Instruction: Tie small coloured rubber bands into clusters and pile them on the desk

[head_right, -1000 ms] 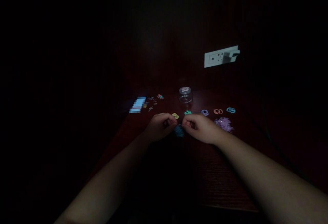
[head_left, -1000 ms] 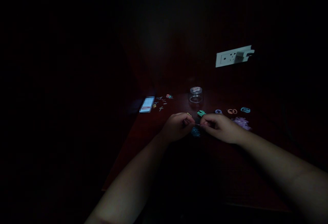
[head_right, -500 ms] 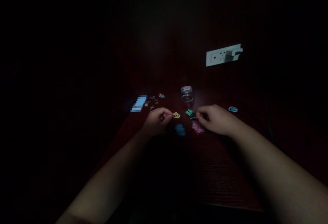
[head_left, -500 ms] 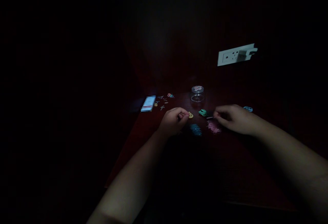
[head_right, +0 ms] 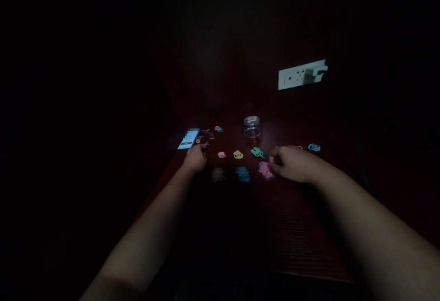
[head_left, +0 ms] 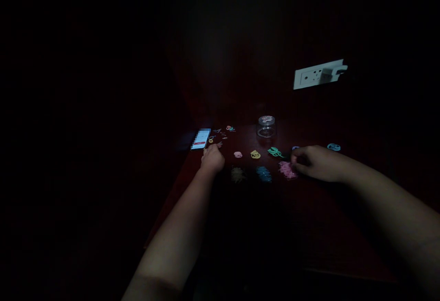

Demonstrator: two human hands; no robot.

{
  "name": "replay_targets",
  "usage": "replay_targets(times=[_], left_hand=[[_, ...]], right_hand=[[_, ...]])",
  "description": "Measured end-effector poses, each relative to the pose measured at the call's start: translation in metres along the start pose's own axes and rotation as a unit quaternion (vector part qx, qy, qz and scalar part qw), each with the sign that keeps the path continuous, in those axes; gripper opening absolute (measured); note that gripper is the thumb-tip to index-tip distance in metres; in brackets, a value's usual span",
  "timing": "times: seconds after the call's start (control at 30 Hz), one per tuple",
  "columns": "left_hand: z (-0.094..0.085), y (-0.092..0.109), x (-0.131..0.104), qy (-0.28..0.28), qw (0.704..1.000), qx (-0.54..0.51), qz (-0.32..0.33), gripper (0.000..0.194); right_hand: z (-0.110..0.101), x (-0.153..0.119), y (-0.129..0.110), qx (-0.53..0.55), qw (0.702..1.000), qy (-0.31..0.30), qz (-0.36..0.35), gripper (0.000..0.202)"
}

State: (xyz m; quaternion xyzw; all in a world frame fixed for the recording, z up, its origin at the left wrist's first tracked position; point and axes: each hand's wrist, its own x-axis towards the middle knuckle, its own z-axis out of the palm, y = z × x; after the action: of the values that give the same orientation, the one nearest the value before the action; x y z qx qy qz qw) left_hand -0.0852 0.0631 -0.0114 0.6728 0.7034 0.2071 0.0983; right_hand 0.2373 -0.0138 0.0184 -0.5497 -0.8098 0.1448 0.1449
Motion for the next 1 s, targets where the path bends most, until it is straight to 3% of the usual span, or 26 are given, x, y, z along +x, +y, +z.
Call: replay_targets(times=[0.27, 0.63, 0.87, 1.0], left_hand=[[0.005, -0.007, 0.009, -0.013, 1.000, 0.010, -0.022, 0.046], [0.009, -0.016, 0.015, 0.020, 0.999, -0.037, -0.015, 0.055], [0.008, -0.014, 0.014, 0.011, 1.000, -0.022, -0.003, 0.036], [0.010, -0.013, 0.014, 0.014, 1.000, -0.025, 0.007, 0.038]], right_hand=[[-0.003, 0.001, -0.002, -0.014, 0.999, 0.047, 0.013, 0.016], [0.000, 0.003, -0.007, -0.005, 0.996, 0.090, 0.015, 0.023], [0.001, 0.003, -0.012, 0.003, 0.995, 0.097, 0.018, 0.022], [0.000, 0.003, -0.014, 0.013, 0.994, 0.102, 0.023, 0.020]])
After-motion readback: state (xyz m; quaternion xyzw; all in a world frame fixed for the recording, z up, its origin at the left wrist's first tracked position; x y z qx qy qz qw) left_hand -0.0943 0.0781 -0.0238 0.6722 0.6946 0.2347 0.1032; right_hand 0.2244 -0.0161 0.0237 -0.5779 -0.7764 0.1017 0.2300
